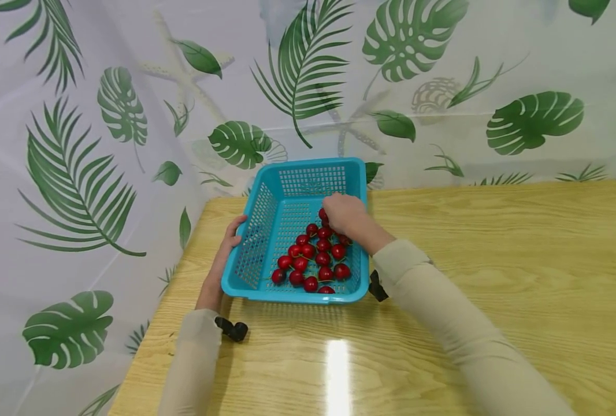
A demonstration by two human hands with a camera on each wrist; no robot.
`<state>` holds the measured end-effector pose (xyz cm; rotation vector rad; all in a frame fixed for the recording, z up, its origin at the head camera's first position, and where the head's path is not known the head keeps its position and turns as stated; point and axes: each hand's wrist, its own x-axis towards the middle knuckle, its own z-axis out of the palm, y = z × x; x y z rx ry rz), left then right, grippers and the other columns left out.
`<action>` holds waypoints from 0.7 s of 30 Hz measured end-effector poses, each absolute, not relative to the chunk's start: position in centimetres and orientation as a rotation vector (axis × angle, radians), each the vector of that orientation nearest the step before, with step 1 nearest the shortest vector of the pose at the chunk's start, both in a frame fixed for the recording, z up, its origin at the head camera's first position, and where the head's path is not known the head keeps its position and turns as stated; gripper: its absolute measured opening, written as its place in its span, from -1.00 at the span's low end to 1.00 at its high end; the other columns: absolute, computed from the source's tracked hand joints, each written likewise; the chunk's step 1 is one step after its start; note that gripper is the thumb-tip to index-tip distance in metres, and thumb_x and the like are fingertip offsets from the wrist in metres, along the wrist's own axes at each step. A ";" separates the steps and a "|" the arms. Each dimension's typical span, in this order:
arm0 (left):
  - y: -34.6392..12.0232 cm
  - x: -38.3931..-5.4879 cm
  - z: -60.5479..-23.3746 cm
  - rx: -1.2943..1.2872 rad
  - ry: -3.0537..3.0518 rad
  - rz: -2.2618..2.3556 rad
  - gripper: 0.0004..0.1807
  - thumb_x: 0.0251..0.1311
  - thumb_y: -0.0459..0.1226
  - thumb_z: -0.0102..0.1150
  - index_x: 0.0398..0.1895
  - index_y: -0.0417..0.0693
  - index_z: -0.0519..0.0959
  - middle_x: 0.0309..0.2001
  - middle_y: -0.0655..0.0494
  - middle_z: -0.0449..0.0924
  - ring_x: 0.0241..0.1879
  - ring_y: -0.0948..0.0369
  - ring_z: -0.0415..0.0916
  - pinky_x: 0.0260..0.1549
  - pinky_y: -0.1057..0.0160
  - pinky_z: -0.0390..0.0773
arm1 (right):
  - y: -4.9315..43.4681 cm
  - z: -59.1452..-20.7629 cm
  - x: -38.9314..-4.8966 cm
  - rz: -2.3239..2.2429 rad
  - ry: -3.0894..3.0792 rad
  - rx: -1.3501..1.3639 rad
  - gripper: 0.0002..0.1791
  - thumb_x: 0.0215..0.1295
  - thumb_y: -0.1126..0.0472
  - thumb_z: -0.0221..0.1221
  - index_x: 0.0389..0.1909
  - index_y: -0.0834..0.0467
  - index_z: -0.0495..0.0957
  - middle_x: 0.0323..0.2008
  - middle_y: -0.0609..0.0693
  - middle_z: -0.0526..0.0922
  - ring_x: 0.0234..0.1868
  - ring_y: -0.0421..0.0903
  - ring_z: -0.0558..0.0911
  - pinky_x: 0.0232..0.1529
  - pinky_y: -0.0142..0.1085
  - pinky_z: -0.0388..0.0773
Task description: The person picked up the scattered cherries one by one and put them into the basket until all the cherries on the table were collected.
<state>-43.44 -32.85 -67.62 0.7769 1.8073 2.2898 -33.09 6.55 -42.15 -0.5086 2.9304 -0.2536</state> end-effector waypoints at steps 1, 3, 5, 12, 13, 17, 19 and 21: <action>-33.7 -44.6 -69.3 0.791 1.798 2.295 -0.34 0.33 -0.21 -0.02 0.52 0.07 0.19 0.47 -0.01 0.17 0.33 0.06 0.31 0.20 0.19 0.38 | 6.5 -42.2 -33.0 -0.247 2.935 -0.507 -0.81 0.37 0.36 0.04 -0.43 0.13 0.53 -0.36 0.08 0.65 -0.35 0.02 0.62 -0.30 -0.06 0.62; -34.9 -46.5 -71.9 0.747 1.782 2.298 -0.29 0.29 -0.19 0.02 0.53 0.08 0.15 0.49 -0.04 0.13 0.35 0.01 0.28 0.22 0.13 0.37 | 6.4 -42.4 -32.9 -0.219 2.938 -0.509 -0.81 0.37 0.35 0.06 -0.45 0.11 0.51 -0.39 0.06 0.64 -0.36 0.00 0.61 -0.31 -0.07 0.62; -35.8 -47.8 -73.7 0.764 1.761 2.298 -0.24 0.26 -0.18 0.06 0.55 0.05 0.11 0.51 -0.09 0.09 0.38 -0.04 0.24 0.23 0.11 0.36 | 6.3 -42.5 -32.8 -0.181 2.940 -0.509 -0.81 0.38 0.34 0.07 -0.46 0.10 0.50 -0.42 0.05 0.64 -0.38 -0.02 0.61 -0.32 -0.08 0.63; -34.2 -45.4 -70.7 0.695 1.761 2.292 -0.29 0.31 -0.19 0.01 0.54 0.14 0.13 0.50 -0.02 0.11 0.36 0.01 0.27 0.20 0.13 0.39 | 6.2 -42.8 -32.8 -0.088 2.945 -0.491 -0.88 0.34 0.32 0.12 -0.40 0.12 0.53 -0.43 0.04 0.63 -0.40 -0.06 0.60 -0.33 -0.11 0.63; -33.6 -44.4 -69.5 0.691 1.774 2.284 -0.32 0.35 -0.20 -0.03 0.55 0.14 0.13 0.50 -0.01 0.11 0.37 0.02 0.27 0.21 0.13 0.39 | 6.1 -42.8 -32.8 -0.086 2.945 -0.484 -0.89 0.34 0.32 0.11 -0.40 0.12 0.54 -0.43 0.04 0.63 -0.40 -0.05 0.60 -0.34 -0.11 0.63; -31.1 -40.7 -64.2 0.708 1.814 2.266 -0.40 0.42 -0.23 -0.14 0.53 0.13 0.17 0.48 0.01 0.16 0.35 0.06 0.30 0.22 0.15 0.38 | 6.1 -42.8 -33.0 -0.066 2.950 -0.461 -0.88 0.33 0.31 0.11 -0.41 0.14 0.55 -0.46 0.06 0.63 -0.41 -0.04 0.62 -0.36 -0.10 0.63; -30.3 -39.7 -62.7 0.765 1.827 2.269 -0.42 0.42 -0.23 -0.13 0.51 0.11 0.21 0.46 0.05 0.20 0.33 0.11 0.31 0.20 0.21 0.37 | 6.0 -42.9 -33.0 -0.051 2.954 -0.459 -0.87 0.34 0.30 0.11 -0.41 0.15 0.56 -0.48 0.07 0.62 -0.41 -0.03 0.62 -0.37 -0.10 0.64; -29.8 -39.0 -61.6 0.739 1.818 2.274 -0.41 0.38 -0.22 -0.10 0.49 0.14 0.24 0.45 0.06 0.21 0.32 0.10 0.31 0.21 0.17 0.37 | 6.0 -43.0 -33.1 -0.040 2.949 -0.455 -0.88 0.35 0.29 0.11 -0.40 0.15 0.57 -0.48 0.06 0.62 -0.40 -0.03 0.62 -0.36 -0.10 0.64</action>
